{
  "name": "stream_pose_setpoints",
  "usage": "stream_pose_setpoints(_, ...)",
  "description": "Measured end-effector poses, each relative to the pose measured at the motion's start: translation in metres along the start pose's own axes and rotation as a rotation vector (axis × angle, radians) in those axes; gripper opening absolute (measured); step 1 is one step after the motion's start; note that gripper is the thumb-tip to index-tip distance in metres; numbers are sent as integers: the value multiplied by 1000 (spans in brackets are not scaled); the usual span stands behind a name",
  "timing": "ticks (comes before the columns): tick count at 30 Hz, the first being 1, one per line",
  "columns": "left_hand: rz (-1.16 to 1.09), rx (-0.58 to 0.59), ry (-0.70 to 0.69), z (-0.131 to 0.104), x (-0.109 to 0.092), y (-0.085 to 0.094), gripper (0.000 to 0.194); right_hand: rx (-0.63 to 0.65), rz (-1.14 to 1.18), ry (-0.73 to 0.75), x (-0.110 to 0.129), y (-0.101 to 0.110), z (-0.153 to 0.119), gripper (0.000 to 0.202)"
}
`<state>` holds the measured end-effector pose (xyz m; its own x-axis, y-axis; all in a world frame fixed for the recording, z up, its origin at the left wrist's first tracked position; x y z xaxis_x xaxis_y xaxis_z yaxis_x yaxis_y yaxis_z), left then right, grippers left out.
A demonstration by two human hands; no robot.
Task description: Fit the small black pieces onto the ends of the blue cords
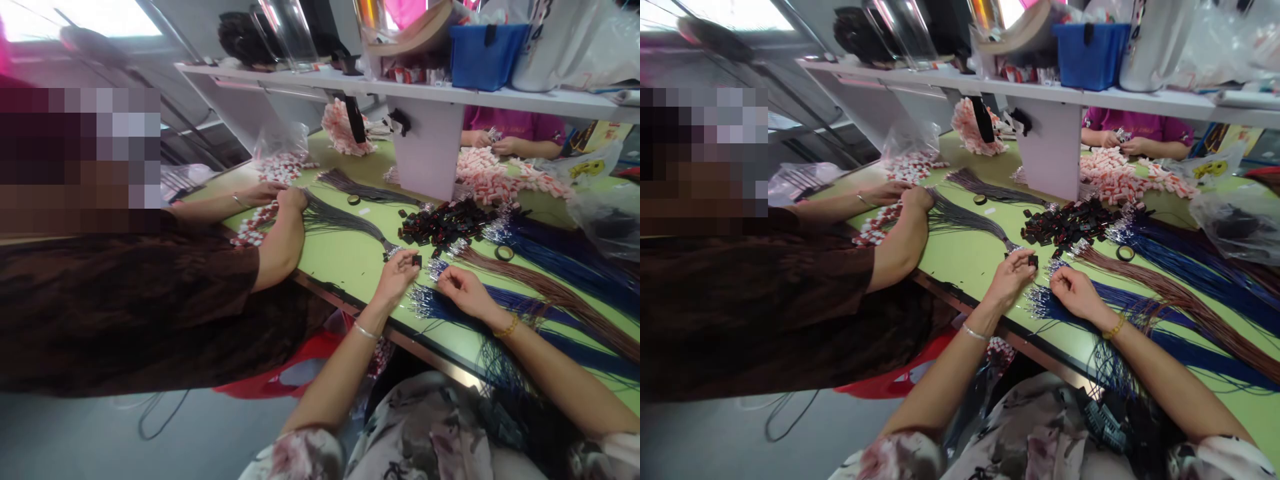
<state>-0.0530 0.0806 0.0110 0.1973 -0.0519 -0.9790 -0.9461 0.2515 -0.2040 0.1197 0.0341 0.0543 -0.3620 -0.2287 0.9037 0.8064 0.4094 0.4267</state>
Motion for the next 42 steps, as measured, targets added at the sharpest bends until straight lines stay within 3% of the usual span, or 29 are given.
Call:
stream_pose_setpoints(5, -344, 131, 181, -31, -4, -21, 44, -45, 23, -27, 2, -3, -4, 12)
stream_pose_setpoints(10, -538, 178, 211, -41, 5, -33, 33, -107, -72, -48, 1, -3, -13, 10)
stream_pose_setpoints(24, -596, 218, 226, -47, 10, -43, 36, -117, -246, -32, -3, -4, -21, 16)
stream_pose_setpoints(42, -523, 222, 245, -47, 7, -43, 35, -101, -177, -42, -8, -5, -22, 18)
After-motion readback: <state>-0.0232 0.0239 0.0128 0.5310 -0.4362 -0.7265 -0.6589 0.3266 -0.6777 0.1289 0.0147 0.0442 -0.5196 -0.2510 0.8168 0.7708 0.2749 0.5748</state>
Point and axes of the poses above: each hand's wrist, its own z-axis towards the middle knuckle, its own y-axis out of the back of the hand, x = y × z, the point moved 3 cm from there along z, towards the middle knuckle, and after that the axes turned 11 degrees about x, right-handed, at the moved point
